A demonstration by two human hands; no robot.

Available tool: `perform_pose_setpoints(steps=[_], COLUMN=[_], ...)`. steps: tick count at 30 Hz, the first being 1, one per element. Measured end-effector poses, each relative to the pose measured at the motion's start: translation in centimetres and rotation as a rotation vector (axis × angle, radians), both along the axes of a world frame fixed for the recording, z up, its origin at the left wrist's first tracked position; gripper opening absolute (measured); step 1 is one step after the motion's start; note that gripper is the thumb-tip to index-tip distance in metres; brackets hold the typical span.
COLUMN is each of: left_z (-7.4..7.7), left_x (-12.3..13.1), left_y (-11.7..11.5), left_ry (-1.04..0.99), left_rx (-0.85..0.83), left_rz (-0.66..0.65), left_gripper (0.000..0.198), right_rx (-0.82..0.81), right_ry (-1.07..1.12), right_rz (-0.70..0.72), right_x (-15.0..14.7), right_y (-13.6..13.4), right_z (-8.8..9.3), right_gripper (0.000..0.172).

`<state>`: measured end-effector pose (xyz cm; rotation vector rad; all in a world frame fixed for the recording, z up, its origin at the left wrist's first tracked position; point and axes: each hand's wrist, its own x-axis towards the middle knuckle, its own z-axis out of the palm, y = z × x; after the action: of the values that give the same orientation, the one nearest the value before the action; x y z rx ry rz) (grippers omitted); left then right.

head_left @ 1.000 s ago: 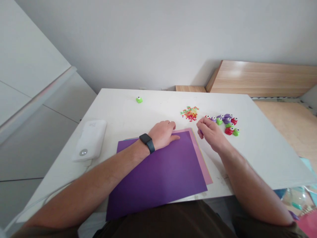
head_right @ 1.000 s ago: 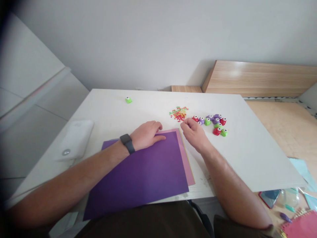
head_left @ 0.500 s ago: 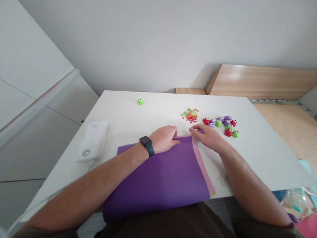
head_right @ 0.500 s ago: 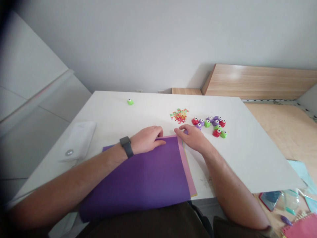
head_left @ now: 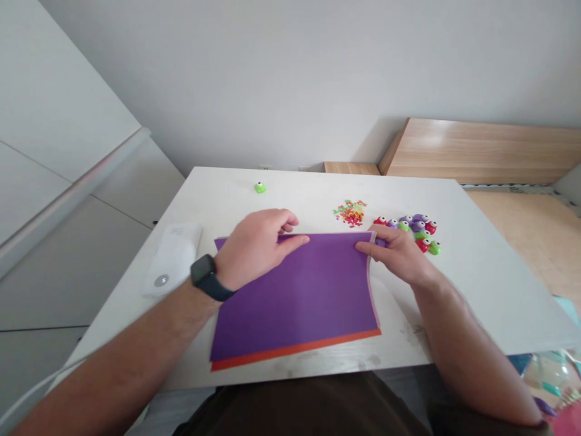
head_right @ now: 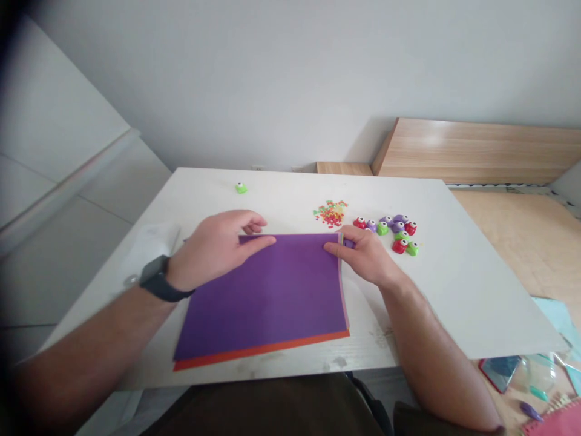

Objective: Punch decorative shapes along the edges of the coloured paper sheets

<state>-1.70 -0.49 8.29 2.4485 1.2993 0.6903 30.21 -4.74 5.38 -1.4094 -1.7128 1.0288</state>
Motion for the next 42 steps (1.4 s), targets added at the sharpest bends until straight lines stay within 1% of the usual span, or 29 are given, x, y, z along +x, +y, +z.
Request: perform_pose_setpoints(steps=[1,2,3,5,6,7,8,10,12,14,16,19,22,24,25,28,29,31,33,37,39,42], left_z=[0.0,-0.1,-0.5,-1.5,-2.1,-2.7,-3.1,-3.6,-3.6,-3.0,-2.2,-0.7,0.1,-0.2,-0.5,-1.6,-1.9,-2.2,-2.1,-2.0,-2.2,-2.8], left_x=[-1.1,-2.2,-3.3,-5.0,-5.6,-6.1,-6.4,-6.6,-6.5,-6.2,-6.0,-5.9,-6.1,-6.2,-6.3,-6.4,-6.5,-6.5,-6.6,-6.7,-6.7,-6.8], left_y=[-0.1,-0.2,-0.3,-0.4,-0.5,-0.6,-0.7,-1.0,-1.3,-1.6,-2.0,-3.0,-4.1,-4.5,-4.6,-4.6,-4.6,-4.7,-4.8,-5.3,-5.3,-5.3], left_ry=[-0.043,-0.106,-0.207,-0.433,-0.520,-0.590,-0.664,-0.703,-0.677,-0.658,-0.670,-0.682,-0.656,-0.636,-0.632,-0.651,-0.656,-0.640,-0.596,-0.532,-0.521,-0.502], left_rx=[0.059,0.100,0.133,0.168,0.190,0.159,0.078,-0.085,-0.204,-0.245,-0.232,-0.199,-0.168,-0.184,-0.216,-0.290,-0.296,-0.276,-0.227,-0.122,-0.120,-0.195], left_rz=[0.069,0.142,0.238,0.384,0.436,0.422,0.373,0.300,0.253,0.243,0.275,0.317,0.341,0.354,0.355,0.375,0.385,0.403,0.409,0.444,0.449,0.431], left_gripper=[0.034,0.043,0.056,0.084,0.092,0.096,0.096,0.083,0.064,0.049,0.043,0.042,0.038,0.039,0.043,0.058,0.059,0.056,0.049,0.039,0.040,0.042], right_rx=[0.055,0.109,0.157,0.231,0.261,0.290,0.320,0.382,0.437,0.480,0.511,0.547,0.585,0.582,0.565,0.479,0.456,0.436,0.456,0.519,0.468,0.385], right_ry=[0.019,0.045,0.068,0.107,0.131,0.165,0.208,0.283,0.306,0.289,0.273,0.221,0.129,0.057,0.018,-0.079,-0.096,-0.111,-0.110,-0.095,-0.126,-0.219], right_rz=[-0.026,-0.049,-0.063,-0.089,-0.105,-0.121,-0.134,-0.143,-0.141,-0.166,-0.219,-0.303,-0.388,-0.385,-0.351,-0.185,-0.138,-0.089,-0.104,-0.210,-0.193,-0.149], right_x=[0.2,0.5,0.7,1.1,1.2,1.3,1.3,1.3,1.3,1.1,0.9,0.5,0.3,0.4,0.4,0.6,0.6,0.6,0.7,1.0,1.2,1.4], right_y=[-0.1,-0.2,-0.4,-0.6,-0.7,-0.8,-0.9,-0.9,-0.9,-0.9,-1.0,-1.5,-2.2,-2.5,-2.6,-2.4,-2.2,-2.0,-1.9,-2.0,-2.1,-2.0], right_z=[0.2,0.3,0.5,0.8,0.9,1.0,1.1,1.2,1.2,1.4,1.7,2.6,3.6,3.8,3.8,3.3,3.0,2.6,2.2,1.6,1.2,0.8], right_gripper=[0.023,0.021,0.020,0.019,0.018,0.017,0.015,0.012,0.010,0.011,0.014,0.023,0.027,0.025,0.023,0.017,0.016,0.012,0.008,0.009,0.013,0.021])
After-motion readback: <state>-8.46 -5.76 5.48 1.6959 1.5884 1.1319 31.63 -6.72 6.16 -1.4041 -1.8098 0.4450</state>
